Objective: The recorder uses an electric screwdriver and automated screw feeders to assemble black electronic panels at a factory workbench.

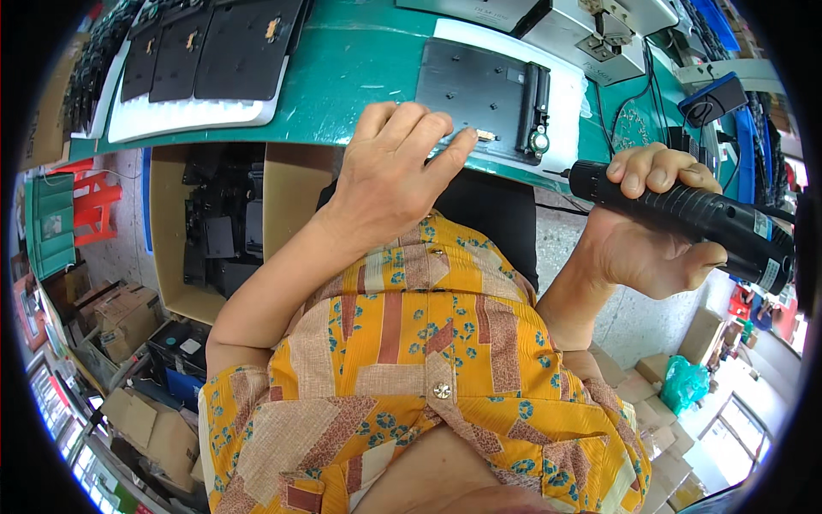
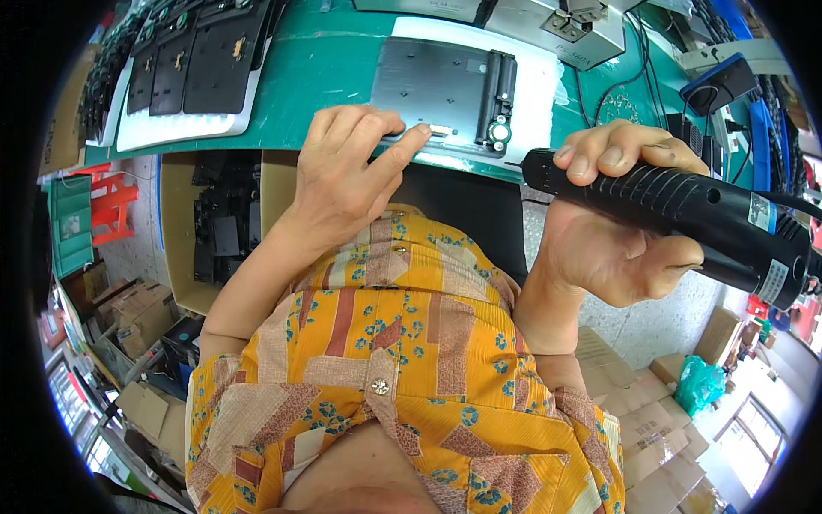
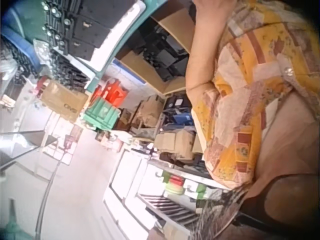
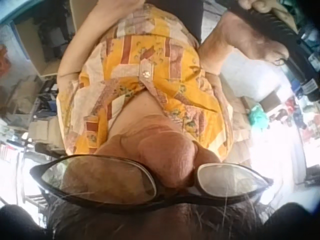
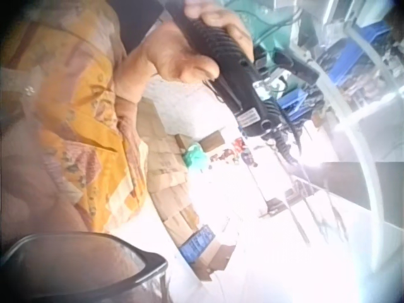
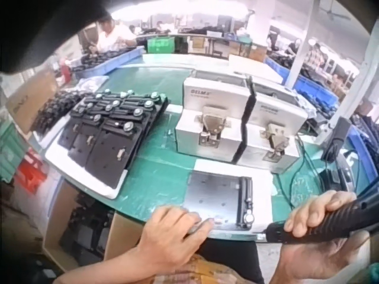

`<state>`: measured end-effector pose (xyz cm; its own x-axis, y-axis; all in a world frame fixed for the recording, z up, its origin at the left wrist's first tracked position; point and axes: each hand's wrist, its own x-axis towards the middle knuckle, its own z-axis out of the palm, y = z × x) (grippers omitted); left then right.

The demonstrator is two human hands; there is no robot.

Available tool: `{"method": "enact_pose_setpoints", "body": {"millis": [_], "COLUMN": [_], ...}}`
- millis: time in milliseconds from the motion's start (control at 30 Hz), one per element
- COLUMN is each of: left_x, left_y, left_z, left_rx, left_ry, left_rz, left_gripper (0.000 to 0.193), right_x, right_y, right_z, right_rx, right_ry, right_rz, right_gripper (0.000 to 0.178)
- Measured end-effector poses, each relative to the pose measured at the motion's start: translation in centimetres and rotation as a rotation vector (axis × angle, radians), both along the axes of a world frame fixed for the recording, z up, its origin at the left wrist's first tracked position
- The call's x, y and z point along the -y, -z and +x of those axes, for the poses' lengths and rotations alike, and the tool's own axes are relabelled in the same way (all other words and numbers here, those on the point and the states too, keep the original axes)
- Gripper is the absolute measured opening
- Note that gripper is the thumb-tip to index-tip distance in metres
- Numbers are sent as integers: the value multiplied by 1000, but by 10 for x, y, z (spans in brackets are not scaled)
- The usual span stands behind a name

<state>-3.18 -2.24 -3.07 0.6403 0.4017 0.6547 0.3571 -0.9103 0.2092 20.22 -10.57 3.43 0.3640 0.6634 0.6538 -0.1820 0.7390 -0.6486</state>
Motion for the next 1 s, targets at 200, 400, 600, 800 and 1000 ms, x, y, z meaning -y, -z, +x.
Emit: {"method": "enact_pose_setpoints", "body": {"millis": [200, 400, 600, 800, 1000], "left_x": [4, -24, -47, -38, 6], "left_y": [-12, -50, -49, -54, -49], "left_z": [-6, -1, 8, 22, 30], "left_rx": [-112, -172, -263, -292, 17], "left_ry": [52, 131, 74, 53, -50], "left_rz": [-54, -250, -260, -126, 84], "left_gripper": [40, 58, 96, 80, 82], "right_x": [1, 1, 0, 22, 17], "right_y": [3, 9, 16, 22, 5], "right_z": [0, -5, -5, 15, 22], "right_rx": [30, 31, -7, -20, 77], "right_ry": [65, 181, 40, 263, 414], "right_rz": [26, -19, -69, -145, -231], "right_gripper": [71, 69, 65, 74, 70]}}
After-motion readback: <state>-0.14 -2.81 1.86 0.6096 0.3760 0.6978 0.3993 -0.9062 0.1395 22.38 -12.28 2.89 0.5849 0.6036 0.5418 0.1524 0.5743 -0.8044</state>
